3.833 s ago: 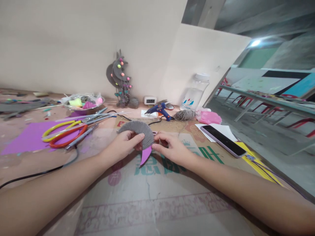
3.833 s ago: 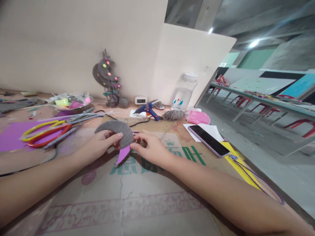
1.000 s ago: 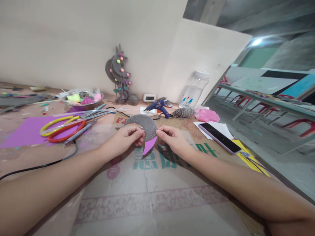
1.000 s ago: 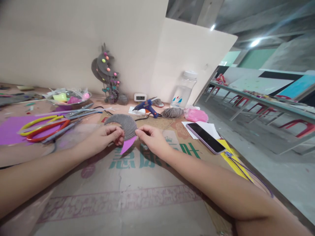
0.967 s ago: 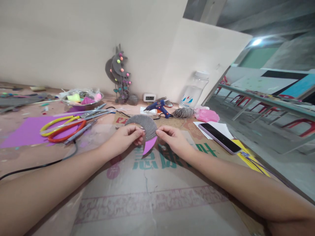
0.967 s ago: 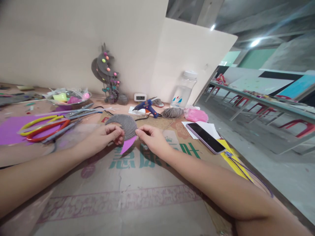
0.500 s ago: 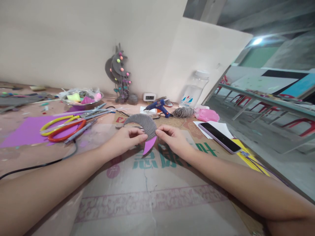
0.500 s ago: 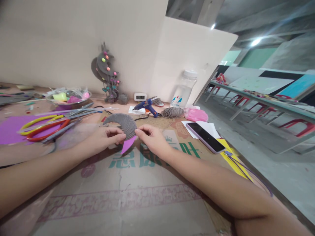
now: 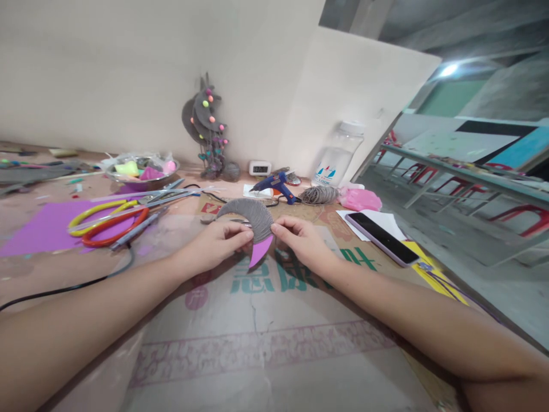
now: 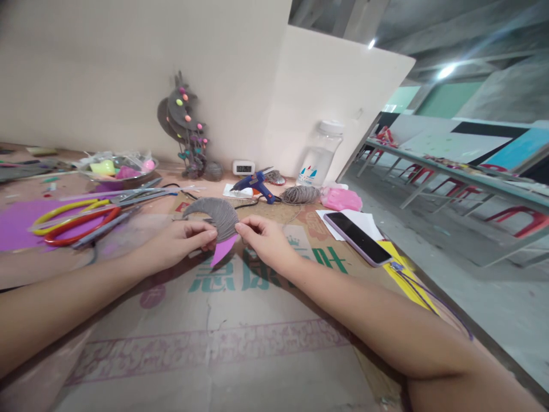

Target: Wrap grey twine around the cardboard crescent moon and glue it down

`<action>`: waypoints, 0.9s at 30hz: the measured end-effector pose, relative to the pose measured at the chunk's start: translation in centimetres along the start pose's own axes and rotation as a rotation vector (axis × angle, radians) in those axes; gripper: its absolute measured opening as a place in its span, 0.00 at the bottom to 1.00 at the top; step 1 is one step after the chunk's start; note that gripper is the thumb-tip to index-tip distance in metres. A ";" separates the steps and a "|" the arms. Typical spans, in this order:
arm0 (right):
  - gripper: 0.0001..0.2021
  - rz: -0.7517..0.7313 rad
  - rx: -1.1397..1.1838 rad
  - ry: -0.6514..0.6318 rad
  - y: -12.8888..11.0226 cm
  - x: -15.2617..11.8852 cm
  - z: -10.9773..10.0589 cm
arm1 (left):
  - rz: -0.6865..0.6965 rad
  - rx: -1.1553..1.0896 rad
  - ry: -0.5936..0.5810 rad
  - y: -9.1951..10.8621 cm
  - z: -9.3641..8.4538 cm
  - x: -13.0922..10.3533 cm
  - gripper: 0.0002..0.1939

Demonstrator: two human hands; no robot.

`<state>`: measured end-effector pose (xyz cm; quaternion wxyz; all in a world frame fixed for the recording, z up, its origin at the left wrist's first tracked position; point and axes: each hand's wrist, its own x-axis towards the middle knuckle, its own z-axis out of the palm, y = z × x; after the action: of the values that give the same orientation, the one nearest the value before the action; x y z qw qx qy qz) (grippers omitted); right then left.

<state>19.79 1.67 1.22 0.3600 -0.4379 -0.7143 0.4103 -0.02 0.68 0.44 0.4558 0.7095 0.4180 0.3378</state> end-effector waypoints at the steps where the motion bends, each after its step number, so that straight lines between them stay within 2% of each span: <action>1: 0.13 0.002 0.002 0.002 0.0 0.0 0.0 | 0.004 -0.022 0.001 0.0 0.0 0.0 0.17; 14: 0.12 -0.047 -0.023 -0.005 0.0 0.0 0.1 | -0.002 0.055 0.035 0.0 0.0 0.1 0.11; 20: 0.11 -0.022 -0.003 -0.017 0.1 0.0 0.1 | -0.005 0.016 0.026 0.1 0.0 0.0 0.09; 23: 0.11 -0.021 0.022 -0.015 0.2 0.1 0.1 | -0.002 -0.067 0.045 0.1 0.2 0.1 0.10; 27: 0.12 -0.011 0.047 -0.005 0.2 0.0 0.1 | -0.008 -0.299 0.092 -0.4 0.5 0.4 0.11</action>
<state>19.81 1.76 0.98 0.3708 -0.4244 -0.7078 0.4260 0.43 0.97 -0.07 0.5380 0.6159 0.3864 0.4264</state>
